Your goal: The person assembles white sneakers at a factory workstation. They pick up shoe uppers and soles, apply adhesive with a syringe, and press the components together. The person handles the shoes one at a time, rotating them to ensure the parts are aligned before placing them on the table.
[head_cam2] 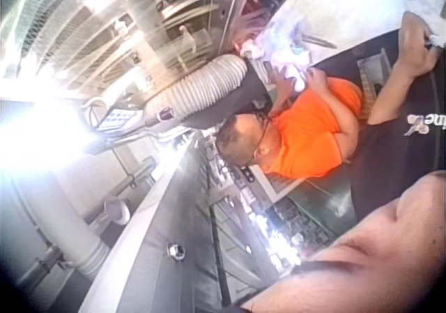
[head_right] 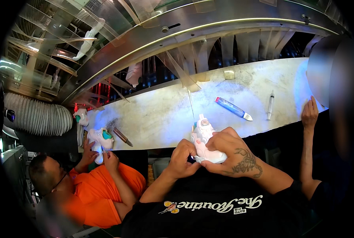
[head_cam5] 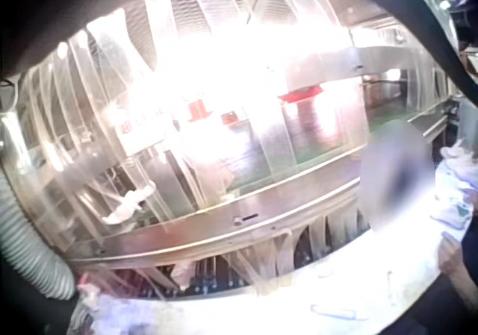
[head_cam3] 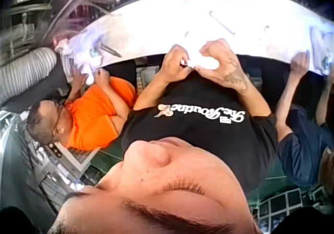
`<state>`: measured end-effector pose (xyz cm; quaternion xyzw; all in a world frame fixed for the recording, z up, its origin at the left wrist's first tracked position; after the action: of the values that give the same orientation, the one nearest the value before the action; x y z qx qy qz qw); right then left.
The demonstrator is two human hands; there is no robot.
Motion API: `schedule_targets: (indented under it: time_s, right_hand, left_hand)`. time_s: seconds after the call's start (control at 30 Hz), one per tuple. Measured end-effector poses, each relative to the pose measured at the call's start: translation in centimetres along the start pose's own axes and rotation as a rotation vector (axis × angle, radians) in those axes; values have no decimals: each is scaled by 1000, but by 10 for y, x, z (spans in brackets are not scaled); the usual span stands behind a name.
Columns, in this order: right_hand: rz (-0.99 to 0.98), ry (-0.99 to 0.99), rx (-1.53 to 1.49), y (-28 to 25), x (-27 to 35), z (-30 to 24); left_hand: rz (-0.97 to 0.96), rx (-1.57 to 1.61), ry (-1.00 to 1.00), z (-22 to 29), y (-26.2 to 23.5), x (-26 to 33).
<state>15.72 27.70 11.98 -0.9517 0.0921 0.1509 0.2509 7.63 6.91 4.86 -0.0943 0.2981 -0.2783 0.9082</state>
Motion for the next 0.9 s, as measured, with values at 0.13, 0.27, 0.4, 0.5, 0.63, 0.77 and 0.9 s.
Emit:
schedule_targets:
  time_s: [0.13, 0.27, 0.4, 0.5, 0.63, 0.77, 0.9]
  right_hand:
    - [-76, -45, -4, 2, -5, -2]
    - [-221, -38, 26, -9, -9, -6]
    - [-278, -79, 44, -12, -10, -4]
    - [-276, -58, 4, -10, -6, -5]
    - [-241, -60, -24, -3, -3, -4]
    - [-193, -22, -39, -1, -1, -4]
    - [-118, 37, -85, -1, 9, 2]
  left_hand:
    - [-33, 4, 19, -8, -8, -7]
    - [-58, 85, 18, -12, -5, -17]
    - [-67, 105, 14, -12, -1, -16]
    - [-88, 116, 13, -16, -1, -11]
    - [-110, 154, -20, -19, -2, -8]
    - [-100, 184, -41, -22, 0, -6]
    - [-138, 98, -37, -22, 0, -3]
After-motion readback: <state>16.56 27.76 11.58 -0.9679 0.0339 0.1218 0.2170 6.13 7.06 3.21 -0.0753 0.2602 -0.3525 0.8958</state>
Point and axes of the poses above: each hand's wrist, its own x-axis away from the middle knuckle, its own y-axis out of the palm, z = x × y, the point moved 3 cm from there along -x, towards the middle knuckle, and after that the axes turned 10 degrees about z, right-handed, at the moved point
